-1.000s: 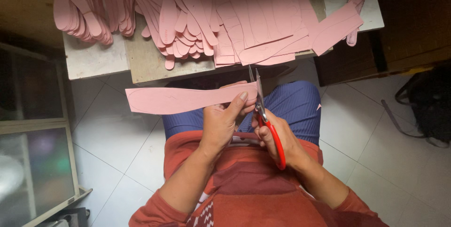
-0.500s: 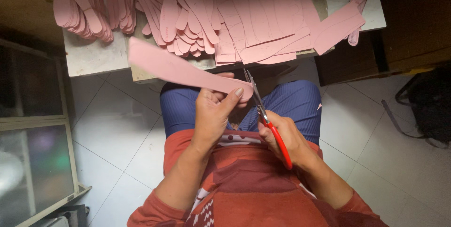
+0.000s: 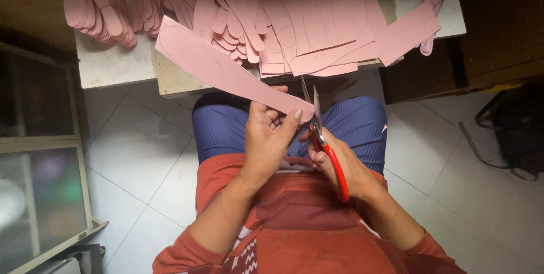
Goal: The person sits on the floor and uses red-handled scissors to cut a pink sheet of material into elongated shapes. They rotate the sheet to follow drawn outlines and place finished pieces on a nearby table.
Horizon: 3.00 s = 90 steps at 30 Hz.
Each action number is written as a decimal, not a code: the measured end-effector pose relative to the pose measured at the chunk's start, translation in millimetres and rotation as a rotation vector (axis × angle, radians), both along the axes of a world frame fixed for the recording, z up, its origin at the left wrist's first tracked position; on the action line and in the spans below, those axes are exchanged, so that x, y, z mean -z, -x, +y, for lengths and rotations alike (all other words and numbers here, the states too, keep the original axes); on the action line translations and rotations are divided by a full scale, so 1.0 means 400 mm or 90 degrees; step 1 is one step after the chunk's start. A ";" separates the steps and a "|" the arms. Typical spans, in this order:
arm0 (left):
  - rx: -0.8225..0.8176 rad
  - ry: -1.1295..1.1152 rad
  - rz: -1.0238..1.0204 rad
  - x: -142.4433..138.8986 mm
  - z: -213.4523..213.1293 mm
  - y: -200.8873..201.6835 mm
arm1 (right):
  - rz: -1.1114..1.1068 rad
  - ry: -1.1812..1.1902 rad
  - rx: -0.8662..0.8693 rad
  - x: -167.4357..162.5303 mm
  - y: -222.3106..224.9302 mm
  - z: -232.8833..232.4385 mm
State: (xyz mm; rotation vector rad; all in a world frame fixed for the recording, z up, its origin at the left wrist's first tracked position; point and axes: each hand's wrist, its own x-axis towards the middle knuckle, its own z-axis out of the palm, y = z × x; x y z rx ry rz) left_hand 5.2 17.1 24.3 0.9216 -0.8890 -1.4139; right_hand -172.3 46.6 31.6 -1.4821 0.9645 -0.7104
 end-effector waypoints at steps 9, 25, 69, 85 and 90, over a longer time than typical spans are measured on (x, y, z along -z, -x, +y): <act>0.052 -0.004 -0.074 -0.026 -0.015 -0.035 | 0.083 0.000 0.016 0.011 0.017 0.009; 0.182 -0.072 -0.117 -0.086 -0.033 -0.098 | 0.203 -0.026 -0.022 -0.013 0.040 0.001; 0.064 -0.063 -0.050 0.016 -0.027 -0.033 | 0.209 0.082 0.120 0.057 0.027 0.019; 0.061 -0.028 -0.014 0.010 -0.013 -0.033 | 0.139 -0.050 0.036 -0.046 0.005 -0.006; 0.076 -0.021 0.017 0.025 -0.004 -0.032 | 0.089 -0.029 0.016 -0.065 0.000 -0.011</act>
